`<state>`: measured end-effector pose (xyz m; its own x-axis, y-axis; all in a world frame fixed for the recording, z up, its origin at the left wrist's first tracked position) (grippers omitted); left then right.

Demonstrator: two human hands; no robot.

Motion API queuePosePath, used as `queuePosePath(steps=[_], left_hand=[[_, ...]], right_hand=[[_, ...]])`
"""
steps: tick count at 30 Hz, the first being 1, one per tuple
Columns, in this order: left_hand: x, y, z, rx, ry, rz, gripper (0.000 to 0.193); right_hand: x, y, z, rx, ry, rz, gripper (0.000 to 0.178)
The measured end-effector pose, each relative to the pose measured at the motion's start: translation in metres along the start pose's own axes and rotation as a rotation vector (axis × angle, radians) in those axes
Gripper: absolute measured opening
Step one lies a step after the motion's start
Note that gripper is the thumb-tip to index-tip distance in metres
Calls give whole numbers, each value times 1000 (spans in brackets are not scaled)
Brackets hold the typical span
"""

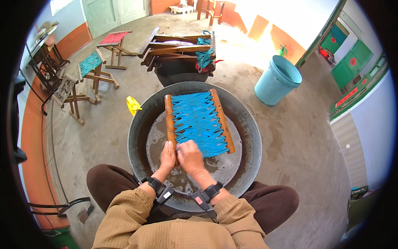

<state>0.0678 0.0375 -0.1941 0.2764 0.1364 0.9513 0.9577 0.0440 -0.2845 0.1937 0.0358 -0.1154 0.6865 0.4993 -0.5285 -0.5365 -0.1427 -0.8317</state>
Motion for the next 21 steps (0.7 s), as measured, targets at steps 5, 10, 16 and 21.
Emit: queuePosePath(steps=[5, 10, 16, 21], left_hand=[[-11, 5, 0, -14, -76, -70, 38], [-25, 12, 5, -52, -124, -145, 43], [-23, 10, 5, -11, 1, -26, 42], [-35, 13, 10, -20, -15, -44, 42]], right_hand=[[18, -9, -5, 256, 222, -233, 17], [7, 1, 12, 183, 59, 0, 18], [11, -3, 21, 146, 257, -319, 11], [9, -1, 21, 195, 76, 49, 13]])
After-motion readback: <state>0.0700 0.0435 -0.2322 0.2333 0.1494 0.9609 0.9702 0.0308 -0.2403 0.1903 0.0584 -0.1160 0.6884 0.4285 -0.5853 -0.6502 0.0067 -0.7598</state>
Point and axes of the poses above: each hand's wrist, its own z-axis towards the middle knuckle, its own y-axis out of the palm, x = y × z, the point moved 8 cm from there along z, towards the middle knuckle, and after that the axes turned 10 degrees about -x, right-handed, at the moved point
